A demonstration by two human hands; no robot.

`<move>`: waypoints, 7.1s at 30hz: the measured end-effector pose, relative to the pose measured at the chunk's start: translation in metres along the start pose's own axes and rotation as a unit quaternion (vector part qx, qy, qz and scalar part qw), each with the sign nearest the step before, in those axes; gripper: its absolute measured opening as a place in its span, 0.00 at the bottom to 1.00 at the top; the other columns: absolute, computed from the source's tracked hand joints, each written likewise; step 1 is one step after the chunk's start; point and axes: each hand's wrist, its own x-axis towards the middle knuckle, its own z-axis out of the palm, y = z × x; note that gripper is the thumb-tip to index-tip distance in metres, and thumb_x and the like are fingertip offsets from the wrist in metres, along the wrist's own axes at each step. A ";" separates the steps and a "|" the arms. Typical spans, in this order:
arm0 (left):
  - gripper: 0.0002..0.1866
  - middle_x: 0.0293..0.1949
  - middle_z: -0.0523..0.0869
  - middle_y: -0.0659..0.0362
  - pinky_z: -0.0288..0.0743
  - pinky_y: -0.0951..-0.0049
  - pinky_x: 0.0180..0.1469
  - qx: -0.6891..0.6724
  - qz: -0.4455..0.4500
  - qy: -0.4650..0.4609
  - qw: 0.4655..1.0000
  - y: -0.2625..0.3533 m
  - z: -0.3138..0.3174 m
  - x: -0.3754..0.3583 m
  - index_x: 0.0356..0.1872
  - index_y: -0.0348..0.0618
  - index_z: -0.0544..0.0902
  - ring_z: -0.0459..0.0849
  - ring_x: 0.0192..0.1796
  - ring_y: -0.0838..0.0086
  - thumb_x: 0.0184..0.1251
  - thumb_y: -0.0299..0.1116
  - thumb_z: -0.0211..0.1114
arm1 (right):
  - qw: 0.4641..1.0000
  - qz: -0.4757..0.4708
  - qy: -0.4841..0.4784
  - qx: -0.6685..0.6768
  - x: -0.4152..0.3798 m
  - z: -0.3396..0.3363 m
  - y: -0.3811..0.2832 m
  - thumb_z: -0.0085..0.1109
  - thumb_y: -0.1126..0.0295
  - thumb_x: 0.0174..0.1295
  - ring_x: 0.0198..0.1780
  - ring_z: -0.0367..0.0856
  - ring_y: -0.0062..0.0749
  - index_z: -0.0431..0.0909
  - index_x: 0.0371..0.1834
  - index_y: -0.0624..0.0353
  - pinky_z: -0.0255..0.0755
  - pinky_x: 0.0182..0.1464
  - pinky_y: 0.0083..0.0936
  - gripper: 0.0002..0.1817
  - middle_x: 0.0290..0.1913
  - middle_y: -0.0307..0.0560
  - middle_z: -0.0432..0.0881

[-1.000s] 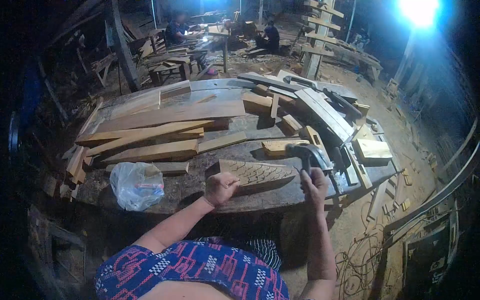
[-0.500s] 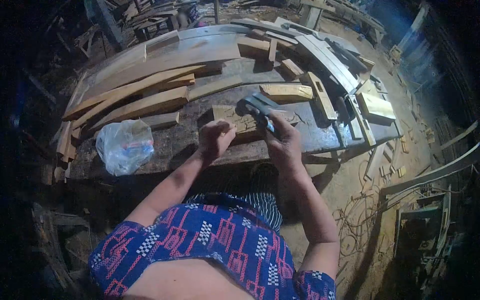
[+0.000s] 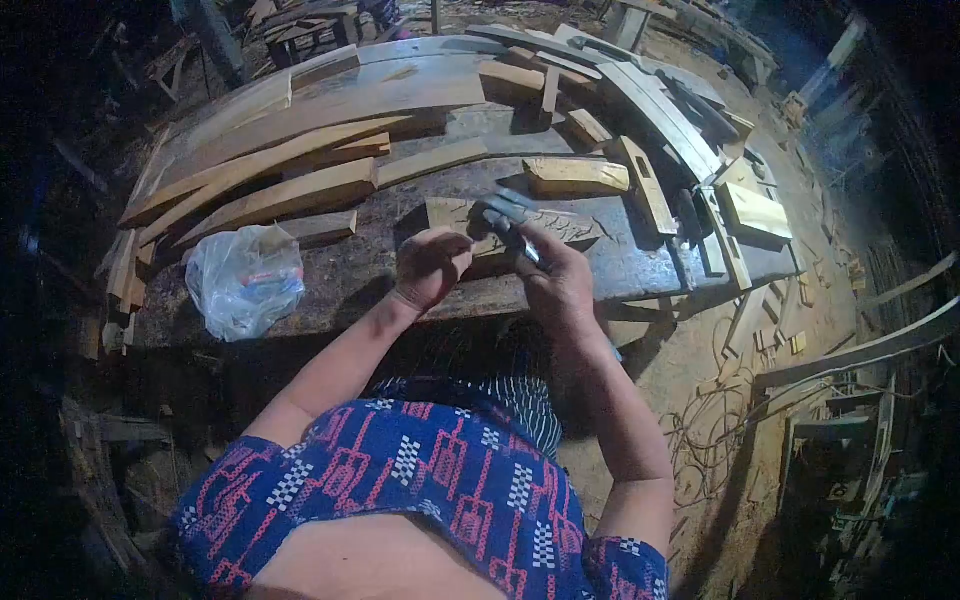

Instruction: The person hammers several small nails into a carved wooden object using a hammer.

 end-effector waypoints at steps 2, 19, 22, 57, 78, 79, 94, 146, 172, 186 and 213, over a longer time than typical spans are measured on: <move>0.05 0.25 0.82 0.53 0.75 0.65 0.31 0.002 -0.024 -0.012 1.000 0.005 -0.004 0.000 0.24 0.43 0.82 0.83 0.30 0.59 0.52 0.32 0.65 | 0.999 -0.006 0.003 0.053 0.000 -0.002 -0.013 0.60 0.75 0.56 0.47 0.80 0.27 0.76 0.54 0.59 0.70 0.50 0.22 0.20 0.44 0.49 0.84; 0.05 0.27 0.82 0.52 0.76 0.61 0.35 0.015 -0.043 -0.061 0.997 0.002 -0.005 0.000 0.27 0.44 0.82 0.83 0.33 0.56 0.55 0.34 0.64 | 0.999 -0.037 0.013 -0.016 -0.002 0.008 0.017 0.60 0.76 0.57 0.46 0.81 0.24 0.77 0.54 0.53 0.70 0.49 0.21 0.20 0.43 0.52 0.84; 0.06 0.25 0.81 0.52 0.76 0.61 0.35 0.028 -0.016 -0.071 0.997 -0.005 -0.003 0.001 0.27 0.43 0.82 0.83 0.33 0.56 0.55 0.34 0.64 | 0.999 0.003 0.012 0.033 0.002 0.005 0.021 0.59 0.78 0.56 0.49 0.80 0.25 0.77 0.55 0.54 0.69 0.51 0.20 0.21 0.47 0.54 0.83; 0.09 0.29 0.86 0.51 0.77 0.72 0.37 -0.168 -0.246 0.042 0.954 -0.013 0.001 -0.010 0.36 0.38 0.85 0.85 0.33 0.68 0.59 0.32 0.63 | 0.983 -0.114 0.060 0.134 -0.013 -0.004 -0.049 0.54 0.83 0.62 0.52 0.76 0.26 0.74 0.55 0.68 0.67 0.53 0.18 0.17 0.49 0.45 0.80; 0.11 0.30 0.86 0.51 0.76 0.74 0.38 -0.177 -0.201 0.031 0.963 -0.022 -0.002 -0.013 0.38 0.39 0.85 0.85 0.32 0.70 0.59 0.34 0.62 | 0.983 -0.002 0.077 0.164 -0.005 -0.020 -0.001 0.53 0.80 0.57 0.25 0.70 0.12 0.76 0.57 0.56 0.63 0.24 0.10 0.22 0.27 0.32 0.75; 0.11 0.30 0.86 0.53 0.76 0.75 0.38 -0.189 -0.230 0.012 0.955 -0.025 -0.001 -0.013 0.38 0.38 0.85 0.85 0.32 0.72 0.60 0.34 0.62 | 0.981 -0.006 0.107 0.162 -0.003 -0.032 -0.002 0.54 0.80 0.57 0.24 0.70 0.12 0.76 0.56 0.56 0.62 0.23 0.10 0.21 0.25 0.32 0.75; 0.24 0.38 0.81 0.52 0.77 0.68 0.44 -0.751 -0.463 0.016 0.471 0.002 -0.071 -0.007 0.53 0.34 0.75 0.81 0.42 0.67 0.72 0.47 0.48 | 0.880 0.053 0.274 -0.384 0.047 -0.097 0.154 0.63 0.68 0.49 0.44 0.77 0.47 0.82 0.46 0.50 0.69 0.48 0.36 0.18 0.38 0.53 0.79; 0.10 0.27 0.79 0.61 0.73 0.78 0.27 -0.697 -0.535 0.126 0.460 0.019 -0.157 -0.076 0.44 0.41 0.80 0.79 0.28 0.76 0.68 0.32 0.53 | 0.972 -0.008 0.192 0.135 0.032 -0.046 0.158 0.56 0.66 0.65 0.27 0.63 0.14 0.74 0.27 0.59 0.60 0.30 0.15 0.11 0.25 0.31 0.71; 0.08 0.16 0.69 0.72 0.56 0.83 0.17 -0.318 -0.513 0.000 0.797 -0.071 -0.324 -0.071 0.31 0.43 0.81 0.63 0.16 0.88 0.62 0.37 0.63 | 0.975 0.056 0.155 0.148 0.024 -0.058 0.137 0.55 0.65 0.65 0.27 0.70 0.20 0.76 0.29 0.59 0.67 0.32 0.20 0.11 0.24 0.37 0.73; 0.09 0.37 0.84 0.60 0.77 0.70 0.44 -0.383 -0.405 0.152 0.816 -0.128 -0.267 -0.059 0.38 0.41 0.82 0.82 0.39 0.75 0.58 0.32 0.63 | 0.979 0.004 0.170 0.110 0.019 -0.051 0.130 0.57 0.67 0.64 0.28 0.67 0.14 0.75 0.27 0.60 0.61 0.31 0.15 0.10 0.25 0.33 0.73; 0.04 0.29 0.83 0.53 0.74 0.68 0.39 0.106 -0.143 0.068 0.982 0.037 -0.248 -0.001 0.30 0.38 0.84 0.82 0.34 0.66 0.55 0.27 0.65 | 0.958 -0.075 0.257 0.099 -0.002 -0.019 0.111 0.60 0.76 0.58 0.33 0.73 0.20 0.77 0.27 0.64 0.69 0.37 0.18 0.05 0.29 0.37 0.77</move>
